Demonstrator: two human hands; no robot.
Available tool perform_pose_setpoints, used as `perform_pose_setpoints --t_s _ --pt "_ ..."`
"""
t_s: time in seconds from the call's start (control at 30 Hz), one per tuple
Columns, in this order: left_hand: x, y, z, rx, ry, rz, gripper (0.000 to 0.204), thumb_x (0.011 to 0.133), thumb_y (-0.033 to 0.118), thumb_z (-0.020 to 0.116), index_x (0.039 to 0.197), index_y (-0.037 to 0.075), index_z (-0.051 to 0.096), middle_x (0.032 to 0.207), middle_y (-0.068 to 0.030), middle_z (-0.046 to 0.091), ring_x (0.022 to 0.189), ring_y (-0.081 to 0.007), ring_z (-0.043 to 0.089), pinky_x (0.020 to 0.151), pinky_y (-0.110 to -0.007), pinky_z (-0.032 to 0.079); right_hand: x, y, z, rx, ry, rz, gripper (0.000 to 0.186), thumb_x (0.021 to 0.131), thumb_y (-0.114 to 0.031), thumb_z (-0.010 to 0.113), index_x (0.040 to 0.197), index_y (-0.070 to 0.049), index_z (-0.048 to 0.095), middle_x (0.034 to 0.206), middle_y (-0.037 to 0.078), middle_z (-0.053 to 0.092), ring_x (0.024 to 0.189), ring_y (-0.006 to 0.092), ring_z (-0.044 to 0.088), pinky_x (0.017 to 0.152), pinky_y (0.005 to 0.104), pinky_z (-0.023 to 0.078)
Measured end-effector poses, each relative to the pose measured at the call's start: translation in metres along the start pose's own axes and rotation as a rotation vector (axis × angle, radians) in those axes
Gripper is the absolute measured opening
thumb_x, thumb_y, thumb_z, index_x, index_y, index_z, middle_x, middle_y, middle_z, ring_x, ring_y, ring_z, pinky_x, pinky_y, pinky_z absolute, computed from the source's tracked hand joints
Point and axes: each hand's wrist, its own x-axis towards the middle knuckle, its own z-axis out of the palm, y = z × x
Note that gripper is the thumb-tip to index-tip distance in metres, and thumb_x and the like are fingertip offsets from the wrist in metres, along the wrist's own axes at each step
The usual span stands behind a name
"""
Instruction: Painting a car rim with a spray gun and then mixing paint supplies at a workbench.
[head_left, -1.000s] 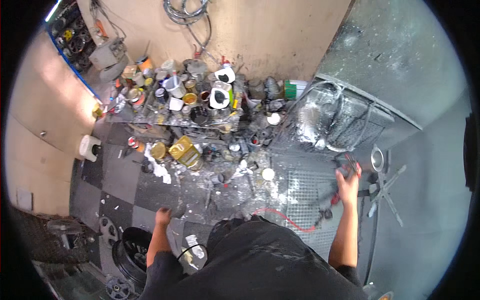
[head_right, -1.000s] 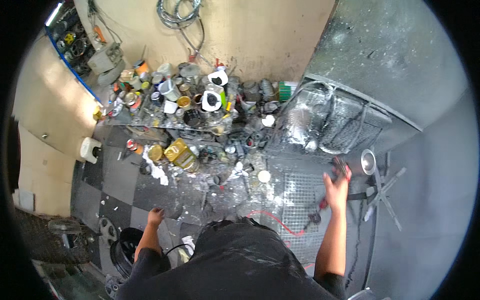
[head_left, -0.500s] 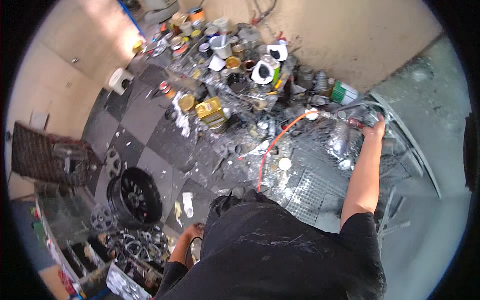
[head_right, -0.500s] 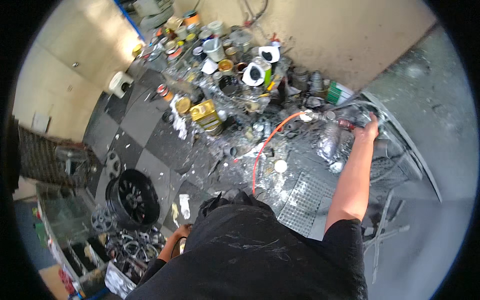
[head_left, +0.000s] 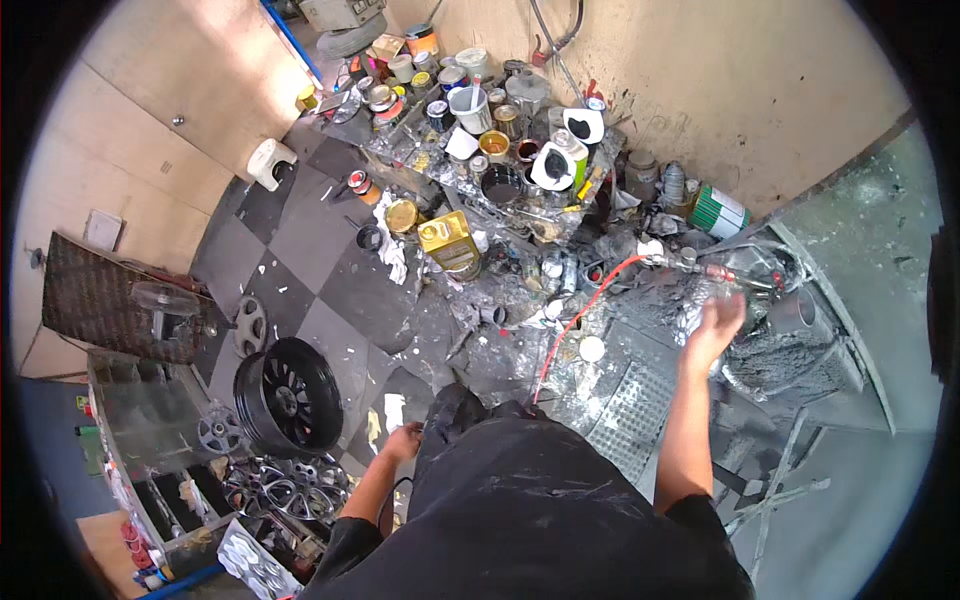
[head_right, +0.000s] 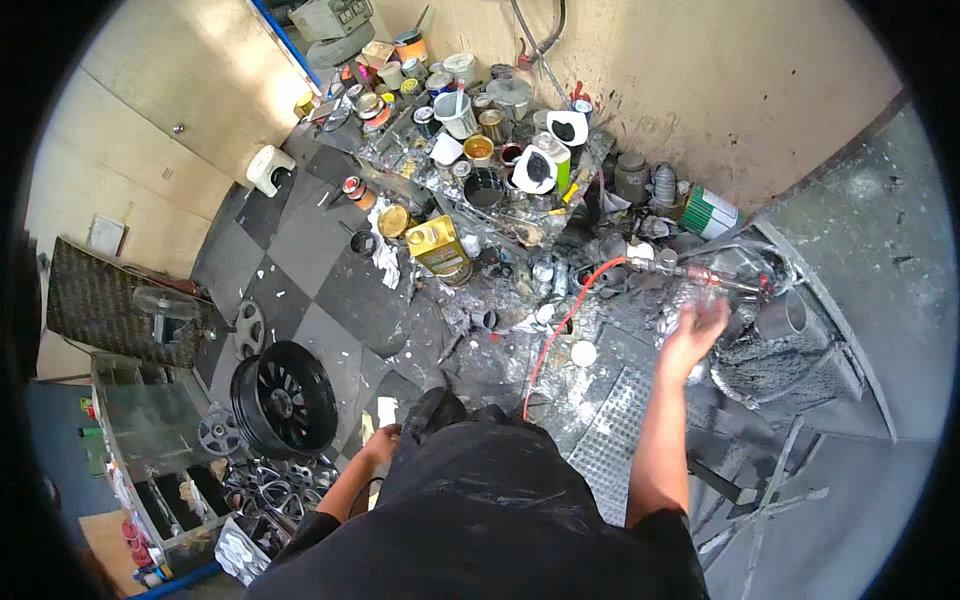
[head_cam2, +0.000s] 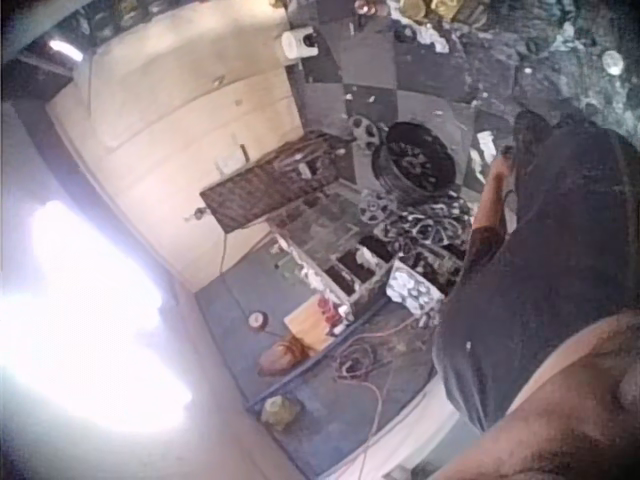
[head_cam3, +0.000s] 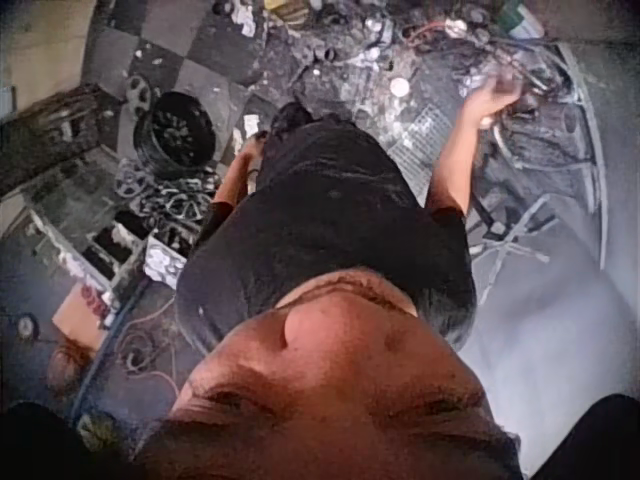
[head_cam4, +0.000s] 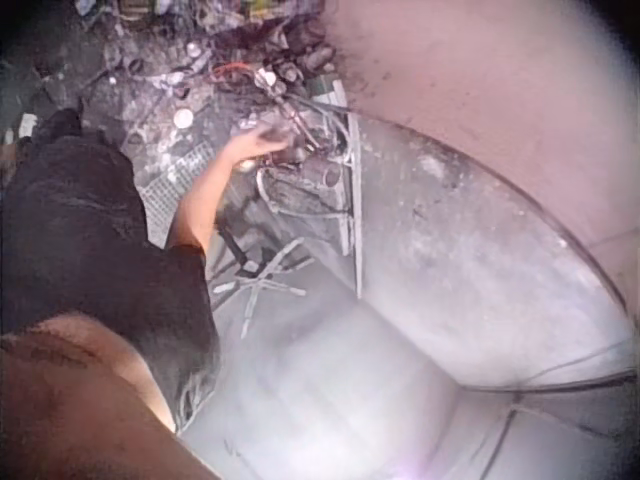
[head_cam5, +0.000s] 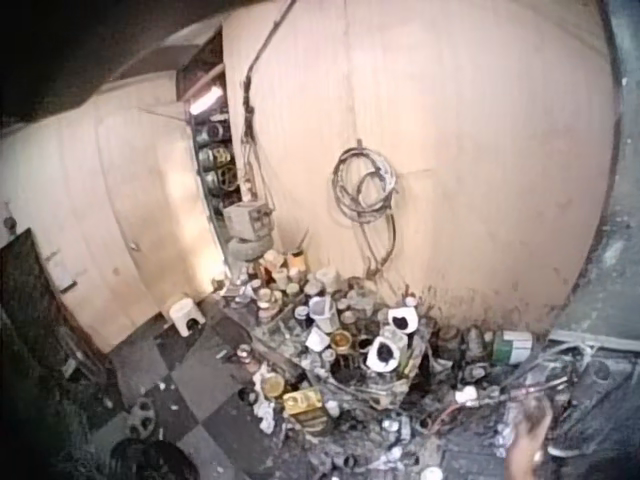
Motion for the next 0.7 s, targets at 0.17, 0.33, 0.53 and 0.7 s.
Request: perform_pose_setpoints --t_s 0.17,0.33,0.53,0.7 --pt "0.045 0.011 -0.05 0.162 -0.068 0.017 0.04 0.093 0.027 0.061 0.127 0.009 0.071 0.115 -0.0188 0.075 0.11 -0.0342 0.072 0.095 -0.042 0.055 -0.143 0.018 0.007 -0.17 -0.518 0.426 0.04 0.095 -0.001 0.067 0.133 -0.002 0.055 0.118 0.005 0.063 0.097 0.0136 0.059 0.085 0.0301 0.051" --pt "0.144 0.015 -0.129 0.166 -0.184 0.076 0.042 0.091 0.035 0.069 0.125 0.009 0.072 0.12 -0.0173 0.075 0.114 -0.0355 0.07 0.099 -0.042 0.054 -0.24 0.032 0.057 -0.298 -0.697 0.657 0.034 0.095 -0.005 0.071 0.128 0.001 0.062 0.115 0.008 0.069 0.094 0.0141 0.064 0.081 0.0306 0.053" --pt "0.266 0.018 -0.251 0.211 -0.126 0.237 0.03 0.089 0.03 0.075 0.11 0.01 0.079 0.1 -0.0106 0.08 0.093 -0.0246 0.076 0.084 -0.038 0.059 -0.247 0.021 0.146 -0.54 -0.92 0.615 0.04 0.096 -0.013 0.074 0.131 0.002 0.062 0.112 0.012 0.073 0.096 0.0167 0.069 0.084 0.0322 0.055" --pt "0.33 0.027 -0.357 -0.022 -0.02 0.208 0.026 0.088 0.026 0.075 0.105 0.008 0.08 0.09 -0.0101 0.079 0.079 -0.0204 0.074 0.078 -0.036 0.057 -0.212 0.022 0.186 -0.818 -0.929 0.53 0.044 0.093 -0.026 0.078 0.127 -0.001 0.068 0.11 0.016 0.077 0.094 0.0246 0.075 0.086 0.0376 0.058"
